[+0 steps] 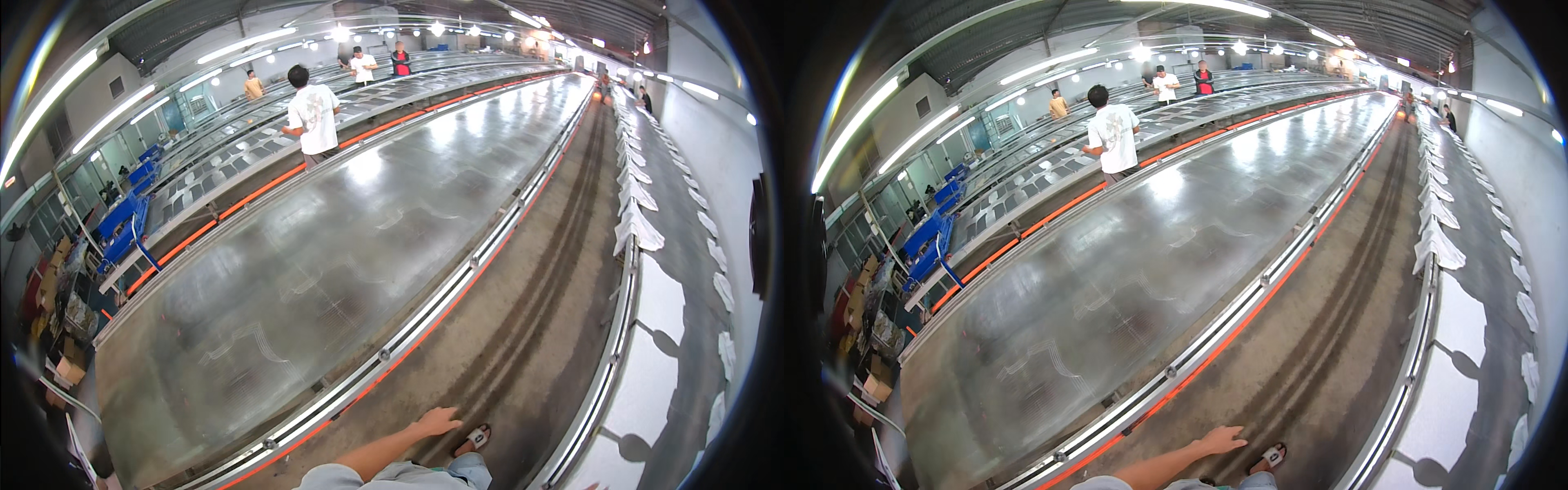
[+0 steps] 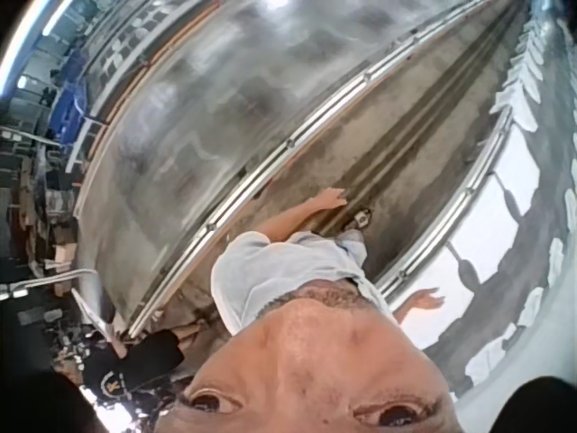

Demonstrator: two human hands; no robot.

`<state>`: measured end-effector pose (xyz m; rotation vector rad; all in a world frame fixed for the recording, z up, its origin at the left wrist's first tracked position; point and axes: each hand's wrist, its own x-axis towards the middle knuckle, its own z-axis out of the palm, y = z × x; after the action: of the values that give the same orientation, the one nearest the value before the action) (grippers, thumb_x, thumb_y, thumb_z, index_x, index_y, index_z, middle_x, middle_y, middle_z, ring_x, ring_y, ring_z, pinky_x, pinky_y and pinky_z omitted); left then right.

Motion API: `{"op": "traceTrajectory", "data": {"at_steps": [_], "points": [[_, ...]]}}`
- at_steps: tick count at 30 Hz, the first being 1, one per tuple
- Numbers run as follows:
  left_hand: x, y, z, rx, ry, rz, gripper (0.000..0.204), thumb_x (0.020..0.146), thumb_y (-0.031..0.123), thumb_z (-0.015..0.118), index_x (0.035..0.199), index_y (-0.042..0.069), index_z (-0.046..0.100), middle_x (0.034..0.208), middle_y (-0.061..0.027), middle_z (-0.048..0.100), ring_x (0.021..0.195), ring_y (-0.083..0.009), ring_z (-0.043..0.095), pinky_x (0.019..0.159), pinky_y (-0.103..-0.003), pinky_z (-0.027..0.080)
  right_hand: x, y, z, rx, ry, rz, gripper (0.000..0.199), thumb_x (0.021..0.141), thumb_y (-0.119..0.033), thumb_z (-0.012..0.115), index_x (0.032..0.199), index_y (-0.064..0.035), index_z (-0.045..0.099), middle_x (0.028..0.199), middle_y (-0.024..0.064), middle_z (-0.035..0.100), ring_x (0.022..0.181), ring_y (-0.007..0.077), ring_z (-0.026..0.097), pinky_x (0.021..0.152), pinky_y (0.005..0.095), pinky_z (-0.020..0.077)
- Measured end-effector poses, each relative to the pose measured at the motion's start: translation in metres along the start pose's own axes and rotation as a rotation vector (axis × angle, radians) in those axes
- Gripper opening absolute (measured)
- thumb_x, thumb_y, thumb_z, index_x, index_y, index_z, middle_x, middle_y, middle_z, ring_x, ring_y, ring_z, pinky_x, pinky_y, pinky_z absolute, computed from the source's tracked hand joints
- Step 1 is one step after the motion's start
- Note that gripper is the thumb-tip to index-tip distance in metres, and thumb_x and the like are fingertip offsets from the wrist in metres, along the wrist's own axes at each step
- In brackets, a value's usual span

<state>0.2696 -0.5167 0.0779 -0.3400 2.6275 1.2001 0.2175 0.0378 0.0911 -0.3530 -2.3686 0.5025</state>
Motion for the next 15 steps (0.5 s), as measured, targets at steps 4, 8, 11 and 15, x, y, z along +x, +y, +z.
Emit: {"op": "traceTrajectory", "data": {"at_steps": [4,8,11,15], "points": [[-0.001,-0.116,0.033,0.063,-0.061,-0.308,0.069,0.089,0.054,0.060,0.134,0.002,0.059,0.132,-0.0229,0.061,0.124,-0.0406,0.056,0.104,-0.046,0.045,0.105,-0.065,0.184,0.178,0.002,-0.009,0.051,0.102,-0.027,0.055,0.143,0.0026,0.046,0.147,0.0203,0.049,0.138,0.0361,0.043,0.113,0.0481,0.0330],[-0.073,-0.191,0.076,0.135,-0.155,-0.808,0.059,0.091,0.049,0.060,0.137,0.012,0.059,0.141,-0.0190,0.056,0.129,-0.0382,0.053,0.108,-0.047,0.042,0.146,-0.262,0.229,0.573,-0.320,-0.026,0.036,0.099,-0.017,0.058,0.127,0.0057,0.058,0.125,0.0206,0.063,0.117,0.0288,0.058,0.100,0.0382,0.0452],[-0.045,-0.166,0.099,-0.088,-0.157,-0.906,0.053,0.088,0.049,0.064,0.123,0.011,0.068,0.129,-0.0160,0.063,0.116,-0.0331,0.060,0.097,-0.048,0.047,0.186,-0.324,0.273,0.772,-0.521,-0.072,0.028,0.099,-0.016,0.059,0.117,0.0050,0.064,0.105,0.0156,0.070,0.096,0.0227,0.065,0.087,0.0341,0.0506],[-0.023,-0.128,0.108,-0.506,-0.121,-1.160,0.049,0.087,0.052,0.063,0.108,0.009,0.074,0.109,-0.0116,0.072,0.093,-0.0274,0.067,0.079,-0.047,0.052,0.216,-0.399,0.312,0.861,-0.881,-0.154,0.024,0.097,-0.016,0.059,0.107,0.0052,0.067,0.088,0.0105,0.072,0.081,0.0178,0.066,0.077,0.0303,0.0515]]}}
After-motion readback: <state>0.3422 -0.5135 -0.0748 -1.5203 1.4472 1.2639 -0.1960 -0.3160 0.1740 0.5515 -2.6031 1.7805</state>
